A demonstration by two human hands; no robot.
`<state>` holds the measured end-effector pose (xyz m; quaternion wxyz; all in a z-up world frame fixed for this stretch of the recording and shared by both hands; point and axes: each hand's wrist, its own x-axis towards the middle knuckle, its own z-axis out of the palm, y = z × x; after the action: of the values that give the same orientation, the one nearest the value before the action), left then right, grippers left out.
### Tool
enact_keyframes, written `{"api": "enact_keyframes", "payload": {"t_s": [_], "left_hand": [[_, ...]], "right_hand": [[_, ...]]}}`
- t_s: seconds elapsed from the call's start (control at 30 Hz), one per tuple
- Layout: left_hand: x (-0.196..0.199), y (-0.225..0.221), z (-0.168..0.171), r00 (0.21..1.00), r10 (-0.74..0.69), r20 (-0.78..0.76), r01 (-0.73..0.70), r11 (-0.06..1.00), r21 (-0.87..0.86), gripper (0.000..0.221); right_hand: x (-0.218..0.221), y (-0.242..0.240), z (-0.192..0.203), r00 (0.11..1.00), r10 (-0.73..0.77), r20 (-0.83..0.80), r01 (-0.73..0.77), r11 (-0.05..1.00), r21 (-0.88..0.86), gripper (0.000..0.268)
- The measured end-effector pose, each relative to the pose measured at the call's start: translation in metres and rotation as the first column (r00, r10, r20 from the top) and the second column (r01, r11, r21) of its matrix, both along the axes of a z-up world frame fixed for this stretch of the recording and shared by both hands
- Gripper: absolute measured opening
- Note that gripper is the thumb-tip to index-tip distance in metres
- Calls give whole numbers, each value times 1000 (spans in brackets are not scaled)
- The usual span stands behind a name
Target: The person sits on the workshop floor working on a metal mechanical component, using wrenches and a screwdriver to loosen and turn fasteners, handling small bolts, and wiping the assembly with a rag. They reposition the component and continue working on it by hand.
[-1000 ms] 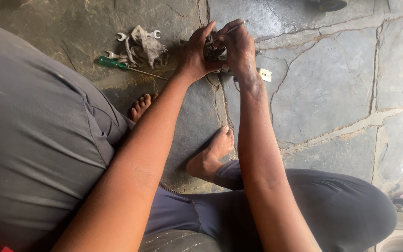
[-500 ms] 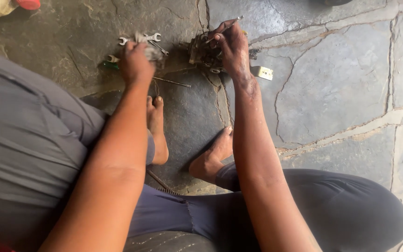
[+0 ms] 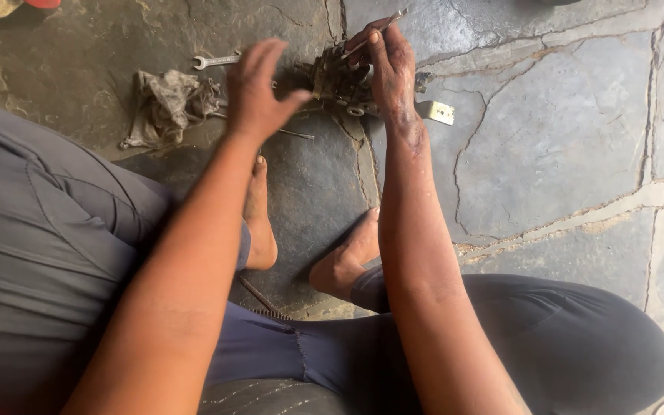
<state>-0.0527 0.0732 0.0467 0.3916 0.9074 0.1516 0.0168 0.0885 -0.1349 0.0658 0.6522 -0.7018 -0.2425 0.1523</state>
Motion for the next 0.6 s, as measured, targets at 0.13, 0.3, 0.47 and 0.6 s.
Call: {"api": "enact_keyframes", "payload": {"t_s": [0.13, 0.3, 0.47, 0.6], "left_hand": [[30, -46, -20, 958, -53, 283, 71, 996, -56, 93], [49, -74, -42, 849, 81, 522, 131, 925, -357, 79], [51, -72, -27, 842, 113, 528, 133, 904, -405, 71], [49, -71, -16, 827, 97, 554, 148, 913, -381, 68]], "right_hand": [[2, -1, 2, 999, -32, -32, 31, 999, -25, 30], [-5, 3, 34, 918, 156, 364, -67, 967, -246, 29], [12, -1, 31, 960, 111, 258, -36, 960, -276, 22], [21, 12, 57, 818, 374, 437, -175, 886, -430, 13]]}}
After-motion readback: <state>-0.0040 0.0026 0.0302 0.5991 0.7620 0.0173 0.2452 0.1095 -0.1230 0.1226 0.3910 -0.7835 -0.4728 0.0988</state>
